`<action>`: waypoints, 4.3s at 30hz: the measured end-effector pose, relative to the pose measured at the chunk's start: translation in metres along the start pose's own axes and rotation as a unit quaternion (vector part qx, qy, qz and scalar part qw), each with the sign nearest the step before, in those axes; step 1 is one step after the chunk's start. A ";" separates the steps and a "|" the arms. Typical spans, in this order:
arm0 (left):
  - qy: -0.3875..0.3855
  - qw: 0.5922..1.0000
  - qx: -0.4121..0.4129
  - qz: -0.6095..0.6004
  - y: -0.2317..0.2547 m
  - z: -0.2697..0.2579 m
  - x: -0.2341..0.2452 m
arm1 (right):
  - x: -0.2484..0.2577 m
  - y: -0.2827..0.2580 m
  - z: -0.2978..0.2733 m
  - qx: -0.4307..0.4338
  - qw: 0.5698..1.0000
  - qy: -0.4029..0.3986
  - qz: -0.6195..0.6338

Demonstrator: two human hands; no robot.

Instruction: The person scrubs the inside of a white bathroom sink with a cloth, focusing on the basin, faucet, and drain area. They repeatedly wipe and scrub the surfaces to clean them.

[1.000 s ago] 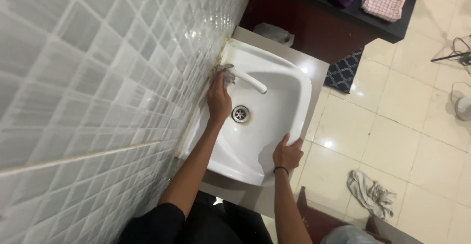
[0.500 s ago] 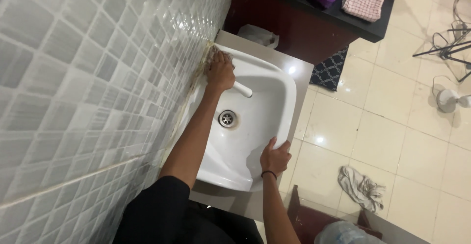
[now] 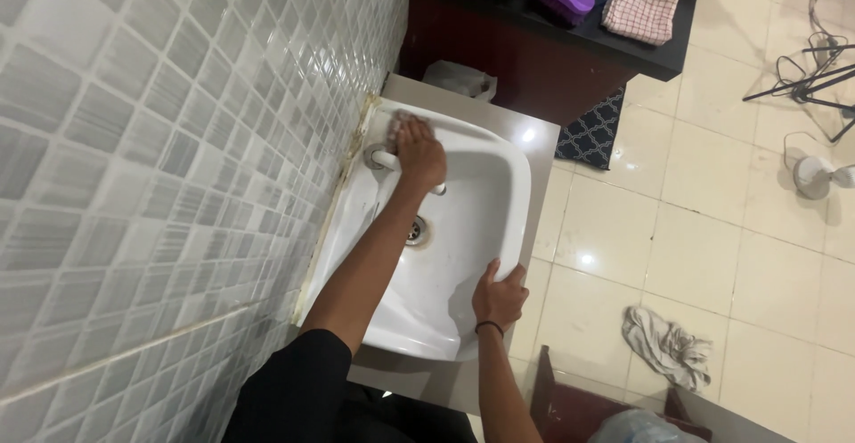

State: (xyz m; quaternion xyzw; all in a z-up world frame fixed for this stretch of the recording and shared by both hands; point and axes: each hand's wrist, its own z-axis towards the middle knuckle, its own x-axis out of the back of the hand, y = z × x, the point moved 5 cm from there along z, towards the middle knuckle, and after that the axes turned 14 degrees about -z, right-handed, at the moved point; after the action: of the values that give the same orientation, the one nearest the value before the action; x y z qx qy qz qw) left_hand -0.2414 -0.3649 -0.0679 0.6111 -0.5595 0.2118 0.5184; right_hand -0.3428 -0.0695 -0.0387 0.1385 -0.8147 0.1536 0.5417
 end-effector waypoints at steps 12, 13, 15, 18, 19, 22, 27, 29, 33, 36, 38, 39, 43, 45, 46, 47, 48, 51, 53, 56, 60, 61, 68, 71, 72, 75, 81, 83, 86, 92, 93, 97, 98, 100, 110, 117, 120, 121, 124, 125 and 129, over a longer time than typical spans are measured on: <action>0.126 0.988 -0.054 -0.072 -0.035 0.012 0.047 | 0.004 -0.002 -0.001 -0.017 1.000 -0.015 0.009; 0.120 0.987 -0.086 -0.058 -0.034 0.011 0.054 | 0.005 -0.002 -0.001 -0.018 1.000 -0.017 0.009; 0.119 0.987 -0.087 -0.057 -0.028 0.009 0.056 | 0.004 -0.002 0.001 -0.012 1.000 -0.014 0.007; 0.092 0.987 -0.118 -0.057 -0.006 0.028 0.037 | 0.000 -0.003 0.005 0.005 1.000 -0.004 -0.002; 0.078 0.987 -0.132 -0.057 0.004 0.036 0.023 | -0.002 -0.003 0.006 0.005 1.000 -0.005 -0.007; 0.047 0.982 -0.184 -0.018 0.062 0.049 -0.040 | -0.005 0.001 0.005 0.006 1.000 0.002 -0.012; 0.155 0.945 -0.287 -0.032 0.110 0.032 -0.082 | -0.003 -0.002 0.006 -0.002 1.000 0.004 -0.006; 0.130 0.949 -0.286 -0.032 0.109 0.032 -0.071 | -0.002 -0.001 0.005 -0.015 1.000 -0.002 0.001; 0.092 0.953 -0.283 -0.063 0.072 0.025 -0.021 | 0.002 -0.001 0.003 -0.016 1.000 -0.006 0.008; 0.104 0.962 -0.228 -0.104 0.036 0.030 0.012 | 0.001 -0.001 0.004 -0.012 1.000 0.000 0.020; 0.130 0.967 -0.208 -0.067 0.022 0.036 0.017 | -0.002 0.000 0.005 -0.020 1.000 -0.016 0.012; 0.182 0.957 -0.224 -0.040 0.020 0.035 0.016 | -0.002 0.001 0.005 -0.015 1.000 -0.012 0.014; 0.184 0.960 -0.212 -0.004 0.048 0.041 -0.023 | -0.001 0.000 0.008 0.003 1.000 0.006 0.024; 0.048 0.981 -0.187 -0.007 0.071 0.036 -0.064 | -0.002 0.000 0.005 0.001 1.000 0.000 0.021; 0.040 0.976 -0.213 0.011 0.091 0.029 -0.082 | -0.002 0.001 0.005 -0.004 1.000 -0.010 0.017; 0.033 0.970 -0.240 0.029 0.112 0.023 -0.098 | -0.001 0.001 0.006 -0.009 1.000 -0.018 0.013; 0.060 0.969 -0.238 0.032 0.127 0.017 -0.109 | -0.001 0.000 0.006 -0.003 1.000 -0.015 0.016; 0.074 0.967 -0.236 -0.064 0.147 -0.015 -0.133 | -0.002 0.002 0.005 0.004 1.000 -0.008 0.023; 0.051 0.965 -0.240 -0.093 0.145 -0.054 -0.142 | -0.004 0.003 0.007 0.009 1.000 -0.009 0.024; 0.027 0.958 -0.278 -0.063 0.130 -0.126 -0.137 | -0.006 0.006 0.006 0.047 0.998 -0.014 0.042; -0.055 0.959 -0.245 -0.135 0.125 -0.160 -0.122 | -0.010 0.011 0.005 0.069 0.996 0.000 0.049; -0.066 0.962 -0.240 -0.113 0.127 -0.154 -0.121 | -0.011 0.010 0.007 0.073 0.997 0.000 0.040; 0.068 0.966 -0.232 -0.089 0.155 -0.030 -0.121 | -0.013 0.010 0.011 0.005 0.998 -0.036 0.051; 0.096 0.963 -0.226 -0.115 0.159 -0.011 -0.119 | -0.019 0.010 0.019 0.042 0.997 0.003 0.065; 0.103 0.960 -0.229 -0.124 0.159 -0.013 -0.118 | -0.022 0.011 0.022 0.051 0.996 0.010 0.073; 0.121 0.955 -0.246 -0.116 0.146 -0.059 -0.126 | -0.036 0.022 0.026 0.046 0.994 -0.007 0.100; 0.058 0.942 -0.152 -0.295 0.112 -0.181 -0.140 | -0.068 0.047 0.034 0.205 0.958 0.007 0.200; 0.067 0.949 -0.153 -0.267 0.115 -0.211 -0.144 | -0.067 0.066 0.041 0.356 0.909 0.043 0.214; 0.164 0.948 -0.183 -0.203 0.126 -0.239 -0.149 | -0.058 0.113 0.072 0.257 0.850 -0.211 0.408; 0.246 0.934 -0.221 -0.139 0.142 -0.179 -0.146 | 0.008 0.165 0.106 0.241 0.911 -0.209 0.261; 0.262 0.929 -0.220 -0.141 0.148 -0.164 -0.141 | 0.012 0.166 0.106 0.245 0.912 -0.204 0.259; 0.279 0.926 -0.200 -0.159 0.167 -0.147 -0.131 | 0.023 0.160 0.101 0.279 0.900 -0.193 0.272; 0.273 0.923 -0.202 -0.184 0.165 -0.156 -0.131 | 0.024 0.156 0.094 0.290 0.894 -0.193 0.280; 0.258 0.936 -0.168 -0.169 0.156 -0.193 -0.143 | 0.033 0.158 0.076 0.329 0.893 -0.161 0.261; 0.222 0.961 -0.110 -0.125 0.093 -0.374 -0.176 | 0.036 0.114 -0.023 0.587 0.788 -0.086 0.162; 0.247 0.967 -0.020 -0.062 -0.014 -0.364 -0.108 | 0.030 0.130 -0.058 0.603 0.774 -0.122 0.151; 0.370 0.923 0.003 -0.102 -0.076 -0.360 -0.068 | 0.028 0.146 -0.043 0.571 0.802 -0.115 0.131; 0.375 0.922 0.011 -0.097 -0.085 -0.355 -0.064 | 0.030 0.149 -0.039 0.572 0.805 -0.093 0.128; 0.378 0.921 0.045 -0.081 -0.093 -0.349 -0.057 | 0.032 0.152 -0.031 0.548 0.826 -0.071 0.114; 0.373 0.923 0.063 -0.076 -0.083 -0.347 -0.060 | 0.031 0.149 -0.031 0.536 0.834 -0.070 0.109; 0.298 0.928 0.032 -0.221 -0.023 -0.366 -0.092 | 0.029 0.117 -0.058 0.566 0.813 -0.057 0.127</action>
State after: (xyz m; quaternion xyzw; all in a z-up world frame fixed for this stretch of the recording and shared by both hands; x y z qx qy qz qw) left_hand -0.1292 -0.0075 -0.0180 0.6443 -0.2224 0.2824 0.6750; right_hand -0.3508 0.0586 -0.0028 0.3245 -0.6240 0.6463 0.2960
